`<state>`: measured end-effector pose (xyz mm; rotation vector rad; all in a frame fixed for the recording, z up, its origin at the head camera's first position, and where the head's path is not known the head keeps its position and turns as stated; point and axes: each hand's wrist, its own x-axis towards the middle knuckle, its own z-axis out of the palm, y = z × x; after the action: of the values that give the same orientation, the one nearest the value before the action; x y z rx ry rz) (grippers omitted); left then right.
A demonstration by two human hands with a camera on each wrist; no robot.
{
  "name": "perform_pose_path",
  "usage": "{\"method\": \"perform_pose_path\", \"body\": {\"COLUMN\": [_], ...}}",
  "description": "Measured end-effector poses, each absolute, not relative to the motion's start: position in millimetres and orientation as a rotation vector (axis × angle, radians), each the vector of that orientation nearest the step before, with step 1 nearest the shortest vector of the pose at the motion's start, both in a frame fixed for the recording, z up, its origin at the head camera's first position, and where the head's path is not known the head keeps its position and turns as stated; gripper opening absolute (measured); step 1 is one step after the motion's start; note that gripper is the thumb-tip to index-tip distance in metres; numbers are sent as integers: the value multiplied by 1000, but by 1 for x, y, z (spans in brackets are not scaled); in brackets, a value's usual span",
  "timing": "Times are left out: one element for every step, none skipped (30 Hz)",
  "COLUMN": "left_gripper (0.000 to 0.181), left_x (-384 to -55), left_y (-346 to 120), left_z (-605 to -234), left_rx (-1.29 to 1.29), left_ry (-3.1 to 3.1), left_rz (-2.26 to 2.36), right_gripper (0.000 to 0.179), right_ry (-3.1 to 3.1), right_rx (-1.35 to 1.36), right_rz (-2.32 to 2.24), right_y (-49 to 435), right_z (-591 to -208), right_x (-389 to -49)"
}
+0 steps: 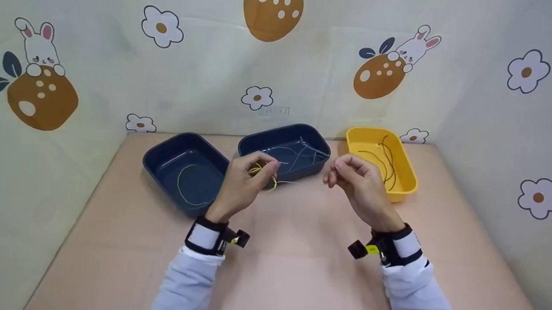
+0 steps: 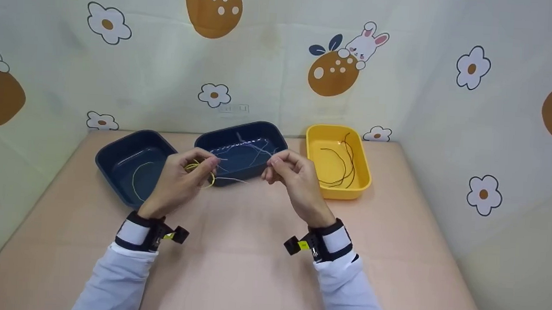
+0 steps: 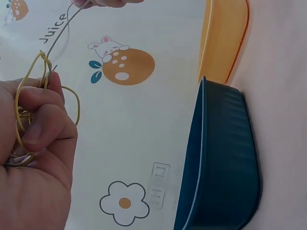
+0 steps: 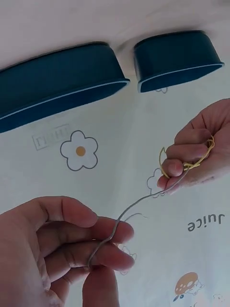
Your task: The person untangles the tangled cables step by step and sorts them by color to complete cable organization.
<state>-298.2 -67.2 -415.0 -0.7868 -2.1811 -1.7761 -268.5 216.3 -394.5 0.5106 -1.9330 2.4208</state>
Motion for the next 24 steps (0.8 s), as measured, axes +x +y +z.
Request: {"method": "perform_pose_path", "body": {"left_gripper": [12, 12, 12, 12, 12, 12, 12, 11, 10, 10, 11, 11, 12, 12, 13, 14, 14, 16, 16, 16, 15, 15, 15, 14], "left_x": [-299, -299, -300, -300, -300, -301, -301, -302, -303, -304, -304, -305, -306, -307, -307, -307, -308, -308, -308, -308, -307, -307, -307, -307], "left_y": [-69, -70, -71, -71, -72, -72, -72, -72, -73, -73, -74, -74, -75, -76, -76, -77, -77, -77, -77, -77, -77, -77, -76, -76], "left_z": [-415, -415, -415, -415, -415, -415, -415, -416, -416, -417, -417, -417, -417, -418, -418, -418, -417, -417, -417, -417, -417, -418, -418, -418], "left_rx": [-777, -766, -755, -744, -731, -720, -707, -692, -674, -658, -640, -624, -607, -592, -582, -572, -565, -559, -553, -546, -540, -535, -534, -531], "left_ry": [-2170, -2160, -2153, -2147, -2141, -2134, -2129, -2126, -2122, -2113, -2103, -2091, -2082, -2072, -2062, -2055, -2047, -2042, -2036, -2029, -2023, -2016, -2011, -2009], "left_rz": [-1792, -1811, -1827, -1841, -1849, -1853, -1852, -1846, -1841, -1841, -1843, -1848, -1851, -1856, -1860, -1863, -1869, -1872, -1878, -1885, -1891, -1899, -1903, -1901], "right_gripper": [21, 21, 21, 21, 20, 20, 19, 18, 17, 16, 16, 16, 15, 16, 16, 16, 16, 16, 15, 15, 14, 14, 15, 14], "right_ry": [-1899, -1878, -1867, -1868, -1876, -1884, -1894, -1902, -1904, -1901, -1892, -1881, -1873, -1864, -1858, -1854, -1847, -1839, -1829, -1817, -1806, -1794, -1782, -1771], "right_rx": [492, 476, 456, 439, 425, 408, 395, 382, 367, 354, 339, 324, 308, 294, 282, 270, 254, 236, 217, 197, 172, 148, 127, 109], "right_rz": [2459, 2485, 2501, 2506, 2502, 2499, 2491, 2482, 2473, 2469, 2467, 2466, 2459, 2454, 2447, 2438, 2435, 2431, 2430, 2430, 2428, 2426, 2424, 2420], "right_y": [218, 219, 220, 221, 222, 223, 223, 224, 224, 225, 225, 226, 226, 227, 227, 227, 227, 227, 227, 227, 227, 226, 226, 225], "right_z": [-394, -393, -393, -394, -394, -394, -394, -395, -395, -396, -396, -396, -395, -396, -396, -396, -396, -396, -396, -397, -397, -397, -398, -398], "right_x": [-269, -270, -270, -271, -271, -272, -272, -273, -273, -274, -274, -274, -275, -275, -276, -276, -277, -277, -278, -279, -279, -279, -280, -280]}}
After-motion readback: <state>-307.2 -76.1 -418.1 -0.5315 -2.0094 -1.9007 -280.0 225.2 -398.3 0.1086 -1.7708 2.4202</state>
